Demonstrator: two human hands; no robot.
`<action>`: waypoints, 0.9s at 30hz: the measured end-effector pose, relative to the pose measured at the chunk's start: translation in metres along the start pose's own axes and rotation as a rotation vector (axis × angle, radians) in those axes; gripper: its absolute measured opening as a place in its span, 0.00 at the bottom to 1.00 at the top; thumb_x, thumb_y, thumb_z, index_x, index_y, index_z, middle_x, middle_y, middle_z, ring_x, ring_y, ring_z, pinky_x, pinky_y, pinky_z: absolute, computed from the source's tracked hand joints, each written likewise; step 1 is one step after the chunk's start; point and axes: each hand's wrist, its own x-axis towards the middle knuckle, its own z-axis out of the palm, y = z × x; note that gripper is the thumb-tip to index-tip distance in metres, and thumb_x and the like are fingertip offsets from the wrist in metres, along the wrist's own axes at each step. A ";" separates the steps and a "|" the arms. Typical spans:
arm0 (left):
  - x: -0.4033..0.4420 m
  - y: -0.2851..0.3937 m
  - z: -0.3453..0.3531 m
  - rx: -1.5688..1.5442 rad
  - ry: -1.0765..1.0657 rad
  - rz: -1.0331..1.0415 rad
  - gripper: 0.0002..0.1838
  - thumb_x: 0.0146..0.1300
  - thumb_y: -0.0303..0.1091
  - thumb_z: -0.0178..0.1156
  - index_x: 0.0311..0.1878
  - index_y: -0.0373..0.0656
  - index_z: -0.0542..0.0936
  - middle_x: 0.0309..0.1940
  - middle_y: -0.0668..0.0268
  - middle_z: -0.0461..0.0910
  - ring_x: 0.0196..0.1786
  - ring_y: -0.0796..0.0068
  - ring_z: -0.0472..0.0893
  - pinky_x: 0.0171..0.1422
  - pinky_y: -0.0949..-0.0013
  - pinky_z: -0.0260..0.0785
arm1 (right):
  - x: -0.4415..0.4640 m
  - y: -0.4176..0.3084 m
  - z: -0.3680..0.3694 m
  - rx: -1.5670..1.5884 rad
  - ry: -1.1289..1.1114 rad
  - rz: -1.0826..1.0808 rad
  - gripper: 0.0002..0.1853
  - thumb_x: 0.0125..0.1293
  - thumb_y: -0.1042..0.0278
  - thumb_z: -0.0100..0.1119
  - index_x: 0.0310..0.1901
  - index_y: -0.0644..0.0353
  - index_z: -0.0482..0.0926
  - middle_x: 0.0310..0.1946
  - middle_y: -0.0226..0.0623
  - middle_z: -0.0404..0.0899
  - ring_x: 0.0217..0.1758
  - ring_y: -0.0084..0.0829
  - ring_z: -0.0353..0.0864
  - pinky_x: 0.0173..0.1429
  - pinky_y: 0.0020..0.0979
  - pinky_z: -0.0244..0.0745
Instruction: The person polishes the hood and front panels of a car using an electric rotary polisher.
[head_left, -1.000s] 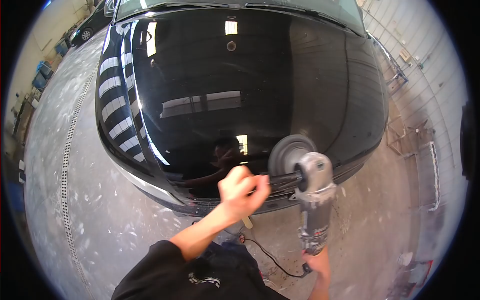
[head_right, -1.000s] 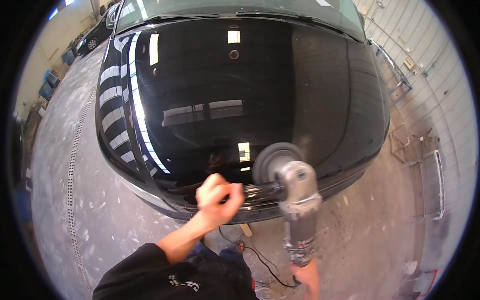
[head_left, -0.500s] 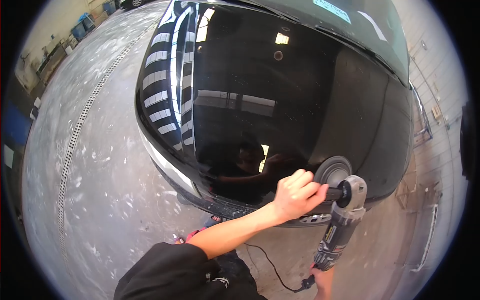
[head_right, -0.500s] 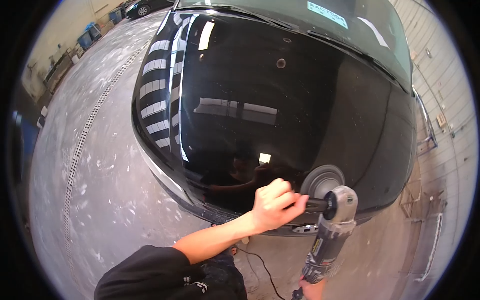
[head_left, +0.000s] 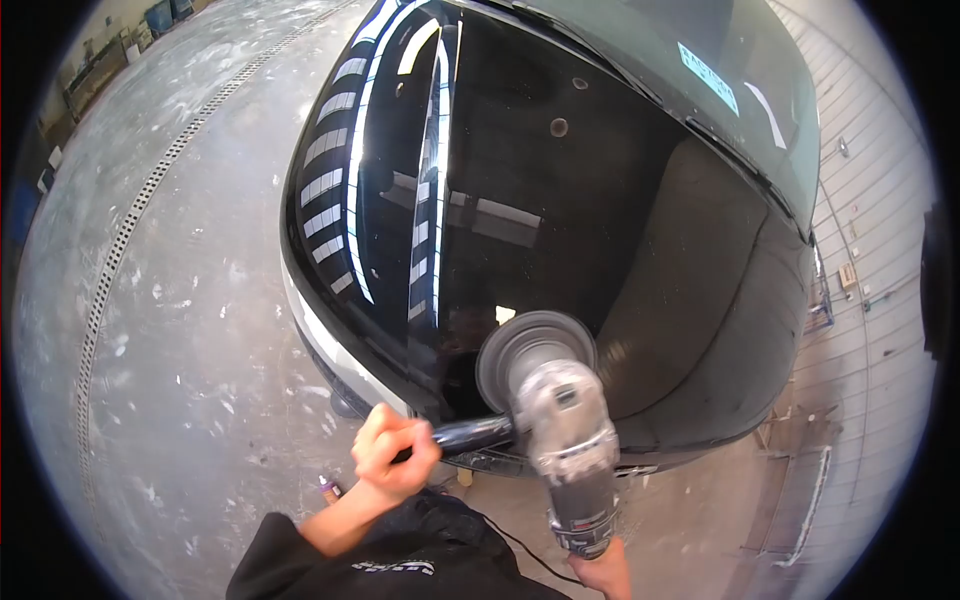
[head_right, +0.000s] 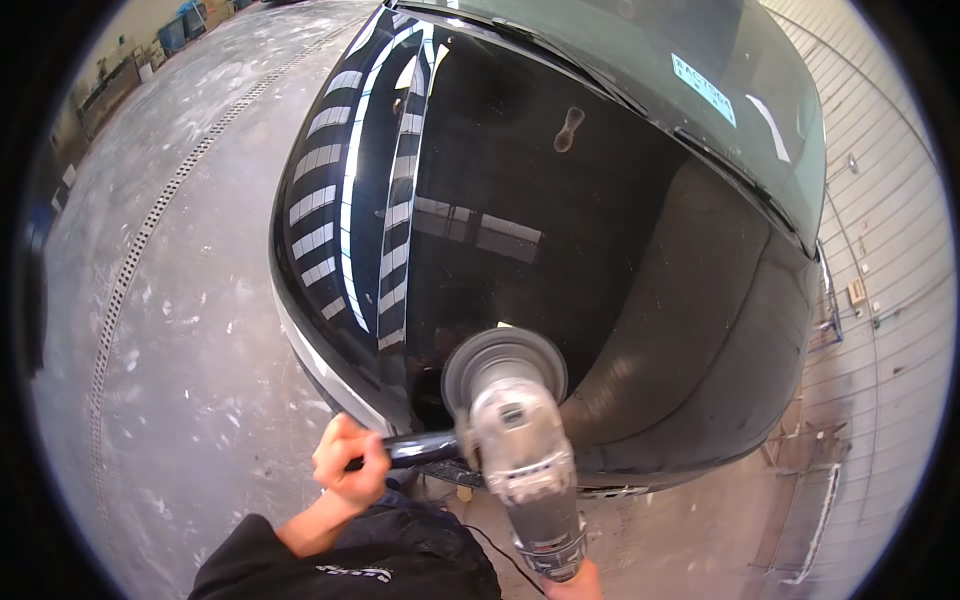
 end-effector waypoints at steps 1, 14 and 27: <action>-0.007 -0.003 -0.014 0.031 0.023 -0.004 0.08 0.49 0.15 0.66 0.27 0.37 0.76 0.20 0.61 0.76 0.20 0.69 0.73 0.23 0.71 0.64 | 0.002 -0.013 -0.001 -0.010 0.008 0.002 0.16 0.47 0.74 0.66 0.41 0.62 0.84 0.35 0.37 0.87 0.40 0.27 0.85 0.48 0.33 0.79; 0.126 -0.072 -0.023 0.044 0.123 -0.092 0.12 0.54 0.17 0.65 0.22 0.37 0.71 0.19 0.60 0.70 0.20 0.67 0.68 0.26 0.67 0.60 | 0.067 -0.199 -0.029 -0.168 -0.126 -0.242 0.19 0.49 0.74 0.63 0.46 0.65 0.77 0.29 0.34 0.80 0.34 0.22 0.79 0.41 0.27 0.76; 0.360 -0.183 0.069 -0.006 0.155 -0.100 0.21 0.63 0.37 0.65 0.20 0.32 0.73 0.13 0.56 0.71 0.18 0.74 0.68 0.26 0.63 0.61 | 0.187 -0.393 -0.065 -0.043 -0.153 -0.384 0.03 0.49 0.83 0.61 0.26 0.67 0.77 0.19 0.34 0.77 0.18 0.23 0.75 0.23 0.28 0.71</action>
